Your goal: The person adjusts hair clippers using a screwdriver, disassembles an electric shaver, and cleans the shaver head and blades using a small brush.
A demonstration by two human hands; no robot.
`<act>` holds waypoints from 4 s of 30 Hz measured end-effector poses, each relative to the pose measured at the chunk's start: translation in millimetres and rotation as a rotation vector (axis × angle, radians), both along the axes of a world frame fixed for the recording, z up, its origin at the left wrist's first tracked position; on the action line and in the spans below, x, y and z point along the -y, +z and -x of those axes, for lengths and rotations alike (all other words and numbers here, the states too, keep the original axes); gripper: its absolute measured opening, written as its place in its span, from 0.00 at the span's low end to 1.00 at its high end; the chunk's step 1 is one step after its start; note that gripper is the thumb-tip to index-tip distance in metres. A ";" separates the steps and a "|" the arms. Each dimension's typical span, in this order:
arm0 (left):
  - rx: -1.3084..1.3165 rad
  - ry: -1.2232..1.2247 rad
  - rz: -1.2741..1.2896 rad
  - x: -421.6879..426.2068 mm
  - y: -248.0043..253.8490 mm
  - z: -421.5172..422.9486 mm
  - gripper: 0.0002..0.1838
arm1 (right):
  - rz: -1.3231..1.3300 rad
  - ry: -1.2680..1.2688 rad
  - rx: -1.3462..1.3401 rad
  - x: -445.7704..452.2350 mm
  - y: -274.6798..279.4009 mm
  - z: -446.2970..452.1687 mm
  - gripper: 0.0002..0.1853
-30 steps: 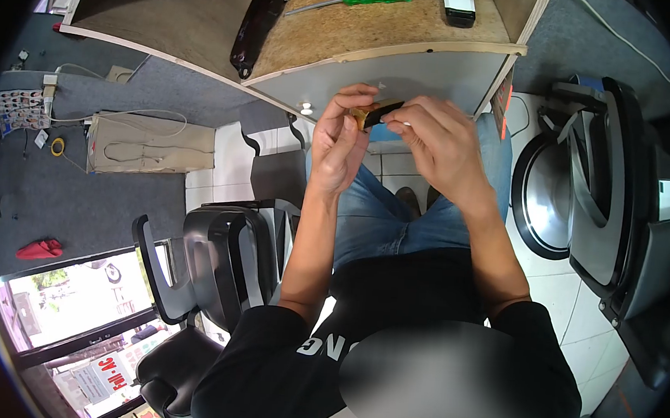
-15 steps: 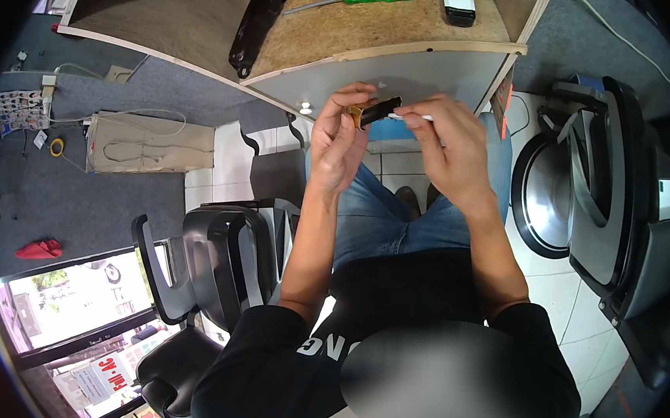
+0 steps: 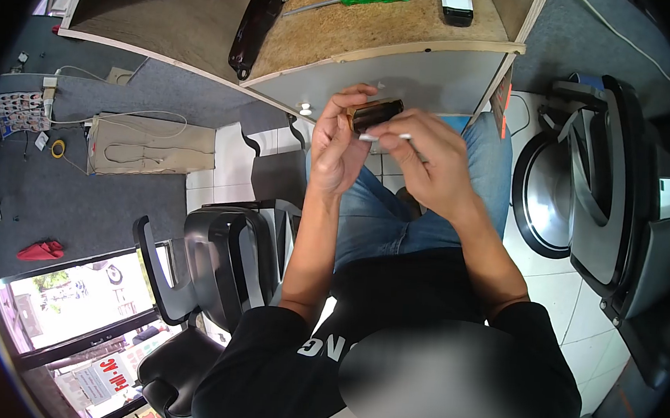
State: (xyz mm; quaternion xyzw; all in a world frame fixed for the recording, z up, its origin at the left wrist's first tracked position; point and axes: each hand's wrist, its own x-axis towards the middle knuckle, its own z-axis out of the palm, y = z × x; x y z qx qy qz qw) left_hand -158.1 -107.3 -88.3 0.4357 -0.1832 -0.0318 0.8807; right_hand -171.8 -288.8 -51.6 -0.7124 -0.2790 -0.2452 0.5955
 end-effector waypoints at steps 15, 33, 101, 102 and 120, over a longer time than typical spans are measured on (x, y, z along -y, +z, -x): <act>0.015 -0.062 0.077 -1.4 -0.8 0.6 0.22 | 0.433 -0.185 0.188 7.2 14.0 -3.4 0.07; 0.002 0.034 -0.017 -0.6 -0.4 0.0 0.23 | 0.379 -0.176 0.152 2.1 12.3 -6.8 0.03; -0.074 0.164 0.043 12.7 1.5 0.3 0.17 | 0.035 -0.473 0.080 -5.8 -15.4 -24.6 0.06; -0.077 0.183 0.032 12.5 1.9 2.5 0.17 | 0.014 -0.426 0.043 -4.0 -7.9 -19.4 0.06; -0.074 0.202 0.005 17.1 4.9 3.6 0.18 | -0.019 -0.379 0.091 -8.3 -14.4 -21.4 0.05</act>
